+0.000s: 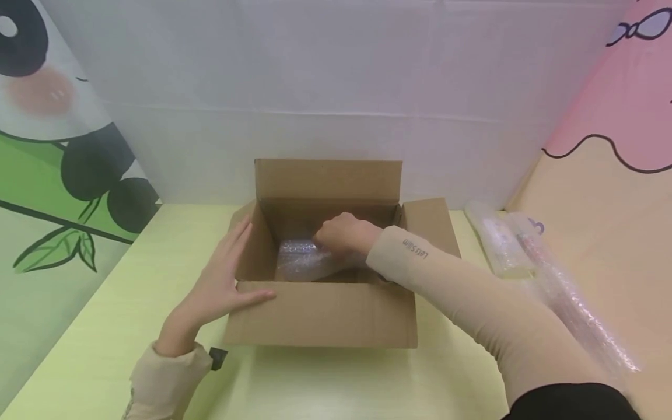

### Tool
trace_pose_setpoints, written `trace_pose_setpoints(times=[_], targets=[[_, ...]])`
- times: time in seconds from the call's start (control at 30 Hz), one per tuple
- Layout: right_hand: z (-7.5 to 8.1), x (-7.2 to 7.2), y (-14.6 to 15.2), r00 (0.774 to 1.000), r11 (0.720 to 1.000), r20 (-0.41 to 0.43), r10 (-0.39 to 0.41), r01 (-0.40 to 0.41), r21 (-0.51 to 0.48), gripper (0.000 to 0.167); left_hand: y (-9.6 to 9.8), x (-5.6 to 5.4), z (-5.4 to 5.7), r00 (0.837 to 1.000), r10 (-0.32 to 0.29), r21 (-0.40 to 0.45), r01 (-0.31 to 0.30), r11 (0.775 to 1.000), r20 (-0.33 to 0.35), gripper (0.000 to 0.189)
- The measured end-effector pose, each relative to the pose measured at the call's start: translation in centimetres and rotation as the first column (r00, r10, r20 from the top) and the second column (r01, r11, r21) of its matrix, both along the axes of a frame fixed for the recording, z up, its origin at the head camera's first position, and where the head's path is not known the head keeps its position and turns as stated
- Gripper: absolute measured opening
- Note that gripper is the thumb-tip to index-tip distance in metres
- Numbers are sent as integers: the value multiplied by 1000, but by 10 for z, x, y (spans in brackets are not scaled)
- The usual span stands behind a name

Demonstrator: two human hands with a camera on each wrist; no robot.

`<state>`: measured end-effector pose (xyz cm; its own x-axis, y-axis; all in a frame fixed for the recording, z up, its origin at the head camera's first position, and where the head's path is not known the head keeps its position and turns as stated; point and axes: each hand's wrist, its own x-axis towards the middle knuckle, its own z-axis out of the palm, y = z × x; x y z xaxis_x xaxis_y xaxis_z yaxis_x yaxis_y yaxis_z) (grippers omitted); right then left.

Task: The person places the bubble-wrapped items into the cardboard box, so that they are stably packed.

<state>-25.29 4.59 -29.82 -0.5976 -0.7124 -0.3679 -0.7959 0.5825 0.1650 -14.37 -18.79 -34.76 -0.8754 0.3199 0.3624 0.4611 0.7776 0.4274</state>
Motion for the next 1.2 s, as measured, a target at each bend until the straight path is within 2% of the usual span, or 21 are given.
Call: trace_pose_setpoints(times=[0.3,0.53,0.77,1.2], targets=[[-12,3,0,992,996,92,-85,83,30,37,2,2,0,1000,-4,-3,4,1000,-4,122],[-18,1,1,991,995,98,-95,94,13,33,2,3,-1,1000,-10,1,10,1000,-15,123],[-19,-2,2,990,995,107,-97,98,-5,37,1,3,-1,1000,-5,6,5,1000,-9,123],[-20,-3,2,990,995,107,-93,95,-11,33,1,2,-1,1000,-8,4,8,1000,-23,123]])
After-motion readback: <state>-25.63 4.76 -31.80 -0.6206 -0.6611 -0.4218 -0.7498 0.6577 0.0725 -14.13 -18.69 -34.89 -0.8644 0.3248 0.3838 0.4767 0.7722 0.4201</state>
